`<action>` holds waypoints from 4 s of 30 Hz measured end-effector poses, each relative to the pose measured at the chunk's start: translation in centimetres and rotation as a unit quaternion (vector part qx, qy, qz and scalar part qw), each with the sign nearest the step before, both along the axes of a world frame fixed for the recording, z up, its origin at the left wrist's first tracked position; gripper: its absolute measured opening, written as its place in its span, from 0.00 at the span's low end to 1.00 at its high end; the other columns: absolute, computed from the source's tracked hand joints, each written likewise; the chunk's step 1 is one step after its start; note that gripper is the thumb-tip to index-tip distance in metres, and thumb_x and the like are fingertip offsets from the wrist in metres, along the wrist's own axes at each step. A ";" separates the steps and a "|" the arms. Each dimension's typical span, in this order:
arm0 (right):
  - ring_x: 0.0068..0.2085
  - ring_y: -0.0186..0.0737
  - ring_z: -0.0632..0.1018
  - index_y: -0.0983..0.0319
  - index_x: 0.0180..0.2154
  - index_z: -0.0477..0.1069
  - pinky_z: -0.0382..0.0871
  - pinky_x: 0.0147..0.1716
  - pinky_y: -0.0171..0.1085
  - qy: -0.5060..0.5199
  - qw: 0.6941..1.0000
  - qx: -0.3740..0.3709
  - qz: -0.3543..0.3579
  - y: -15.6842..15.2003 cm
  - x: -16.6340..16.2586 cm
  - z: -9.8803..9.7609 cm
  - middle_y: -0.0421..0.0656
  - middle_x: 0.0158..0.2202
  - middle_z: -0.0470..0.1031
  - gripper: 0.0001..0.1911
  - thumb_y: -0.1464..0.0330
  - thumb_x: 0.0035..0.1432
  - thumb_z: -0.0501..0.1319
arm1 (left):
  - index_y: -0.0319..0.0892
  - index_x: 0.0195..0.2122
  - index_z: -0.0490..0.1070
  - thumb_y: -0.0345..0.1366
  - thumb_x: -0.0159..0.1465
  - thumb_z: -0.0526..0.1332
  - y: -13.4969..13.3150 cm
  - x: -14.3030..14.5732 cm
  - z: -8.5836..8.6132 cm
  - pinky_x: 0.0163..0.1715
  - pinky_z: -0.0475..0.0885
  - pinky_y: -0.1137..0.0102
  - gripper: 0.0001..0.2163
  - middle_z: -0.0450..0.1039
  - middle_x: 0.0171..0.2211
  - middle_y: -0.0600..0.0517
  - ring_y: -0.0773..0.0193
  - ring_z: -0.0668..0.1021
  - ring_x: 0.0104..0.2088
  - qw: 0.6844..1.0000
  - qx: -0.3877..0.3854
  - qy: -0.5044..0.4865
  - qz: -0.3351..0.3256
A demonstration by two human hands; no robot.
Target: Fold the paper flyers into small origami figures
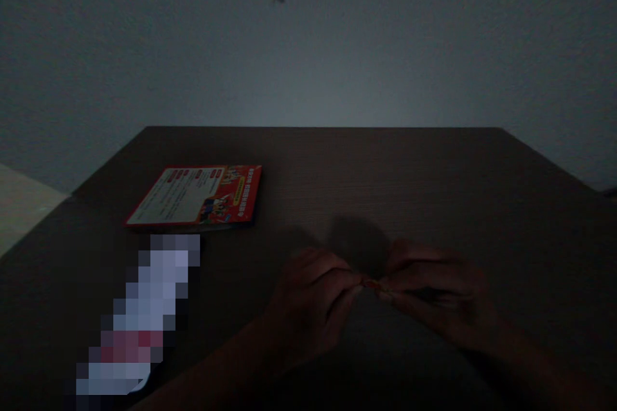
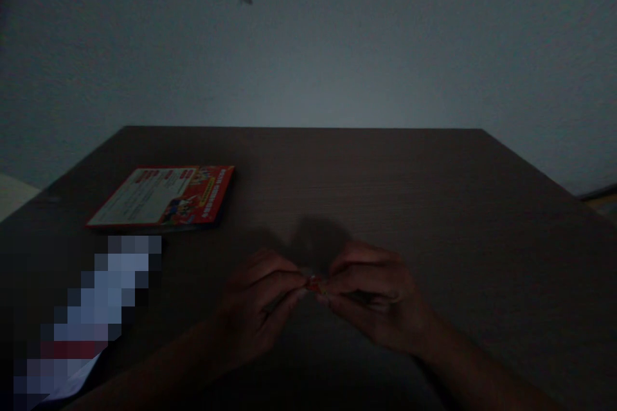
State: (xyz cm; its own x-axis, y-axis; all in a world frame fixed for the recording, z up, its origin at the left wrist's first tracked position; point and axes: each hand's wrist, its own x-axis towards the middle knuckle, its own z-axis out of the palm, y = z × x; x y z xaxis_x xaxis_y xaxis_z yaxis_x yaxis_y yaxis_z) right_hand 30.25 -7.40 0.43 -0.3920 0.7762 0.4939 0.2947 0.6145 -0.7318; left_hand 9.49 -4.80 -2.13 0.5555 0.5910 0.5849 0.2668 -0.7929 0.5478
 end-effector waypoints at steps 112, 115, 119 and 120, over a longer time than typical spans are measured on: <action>0.20 0.26 0.54 0.63 0.21 0.57 0.48 0.18 0.30 0.016 0.907 -0.379 0.181 -0.1 -1.2 -1.5 0.33 0.18 0.52 0.21 0.60 0.64 0.52 | 0.38 0.31 0.72 0.45 0.64 0.53 -0.3 0.2 1.0 0.23 0.62 0.76 0.16 0.68 0.22 0.54 0.69 0.69 0.23 0.897 -0.436 -0.071 0.015; 0.20 0.26 0.54 0.63 0.21 0.57 0.47 0.18 0.29 0.029 0.908 -0.382 0.168 -0.2 -1.1 -1.6 0.33 0.18 0.52 0.21 0.60 0.64 0.51 | 0.38 0.29 0.70 0.45 0.64 0.52 -0.3 0.2 1.2 0.20 0.59 0.77 0.16 0.64 0.20 0.56 0.71 0.66 0.21 0.890 -0.452 -0.051 -0.018; 0.22 0.27 0.57 0.63 0.23 0.60 0.51 0.20 0.29 0.020 0.927 -0.345 0.144 -0.2 -1.1 -1.9 0.35 0.20 0.56 0.19 0.61 0.64 0.51 | 0.38 0.24 0.68 0.42 0.65 0.52 -0.2 0.1 1.2 0.19 0.55 0.77 0.17 0.59 0.17 0.58 0.73 0.63 0.19 0.910 -0.414 -0.009 -0.014; 0.22 0.27 0.58 0.63 0.24 0.61 0.52 0.21 0.30 0.018 0.932 -0.334 0.139 -0.2 -1.1 -1.9 0.35 0.20 0.56 0.19 0.62 0.65 0.51 | 0.38 0.24 0.68 0.42 0.65 0.52 -0.2 0.1 1.2 0.19 0.55 0.77 0.16 0.59 0.17 0.58 0.73 0.62 0.19 0.911 -0.412 -0.014 -0.010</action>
State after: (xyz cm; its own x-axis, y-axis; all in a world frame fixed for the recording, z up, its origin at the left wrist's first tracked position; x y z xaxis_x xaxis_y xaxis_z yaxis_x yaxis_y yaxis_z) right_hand 29.13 -7.62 -1.44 -0.6161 0.7863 -0.0462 0.1600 0.0675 -0.9848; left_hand 9.55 -5.01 -0.93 0.5625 0.8259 -0.0383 0.2338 -0.1144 0.9655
